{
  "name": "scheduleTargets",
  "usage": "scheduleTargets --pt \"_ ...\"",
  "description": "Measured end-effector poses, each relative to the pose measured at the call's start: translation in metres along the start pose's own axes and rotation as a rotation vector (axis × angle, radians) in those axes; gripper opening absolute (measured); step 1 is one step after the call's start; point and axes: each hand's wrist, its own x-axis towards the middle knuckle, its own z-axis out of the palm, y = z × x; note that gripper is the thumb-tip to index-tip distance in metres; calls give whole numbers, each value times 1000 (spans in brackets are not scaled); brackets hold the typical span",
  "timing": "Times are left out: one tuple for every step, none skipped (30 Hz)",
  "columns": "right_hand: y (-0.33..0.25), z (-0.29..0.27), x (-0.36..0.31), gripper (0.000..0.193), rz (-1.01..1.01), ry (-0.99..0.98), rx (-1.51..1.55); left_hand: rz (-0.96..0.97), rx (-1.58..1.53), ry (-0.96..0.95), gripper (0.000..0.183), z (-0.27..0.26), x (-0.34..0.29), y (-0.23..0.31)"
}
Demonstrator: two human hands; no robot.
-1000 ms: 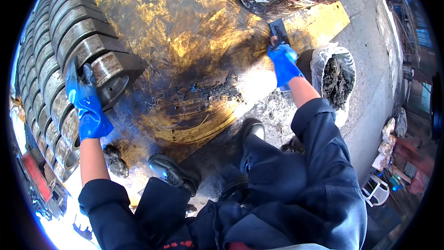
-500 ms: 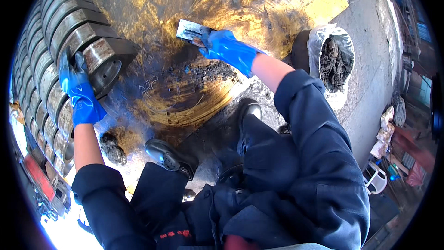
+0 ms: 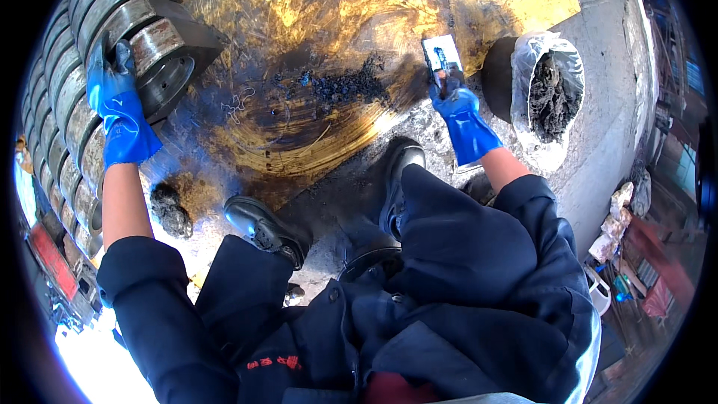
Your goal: The person wipes sludge and grease off heavy metal components with a cloth, uses a tool to apply and pack grease onto internal pieces, and clears away excess grease from the work surface with a small putty knife.
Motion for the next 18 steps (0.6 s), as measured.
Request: scheduleTargets --pt "-2 1 1 44 6 -65 1 1 6 3 39 -1 0 1" --pt "-1 2 3 46 14 -127 7 3 12 6 39 -1 1 1" --pt "-1 4 4 49 18 -182 23 4 19 9 39 -1 0 0" --pt "-1 9 5 51 16 -180 48 9 -5 22 39 0 1 -3" --pt "-7 13 2 54 13 -172 72 13 -25 34 39 0 1 -9" --pt "-18 26 -6 61 -35 148 196 19 -51 43 40 1 1 -9" --pt "-21 30 -8 64 -41 69 165 16 -33 36 41 3 1 -8" --pt "-33 27 -10 66 -54 -15 135 7 -44 33 41 3 -2 -10" --pt "-41 38 -8 63 -65 -68 207 2 -59 35 41 2 0 -10" --pt "-49 50 -6 62 -75 -121 278 -3 -75 37 41 0 1 -10" --pt "-63 53 -9 61 -111 -96 269 12 -61 39 40 -1 0 -7" --pt "-77 55 -12 60 -146 -67 259 -2 -68 32 40 -1 -1 -5" --pt "-90 60 -14 54 -201 0 449 -15 -74 26 39 -1 -1 -4" --pt "-106 60 -14 46 -20 -178 1038 -27 -80 18 39 -2 -2 -4" --pt "-119 62 -14 39 260 -242 1617 -24 -55 12 39 -2 -2 -2" --pt "-134 68 -10 36 326 -415 1952 -22 -30 5 39 -2 0 0" --pt "-148 76 -4 33 487 -600 2312 -18 -6 -3 40 -2 2 1" --pt "-161 84 2 30 710 -777 2564 -17 -30 -10 40 -2 3 5"
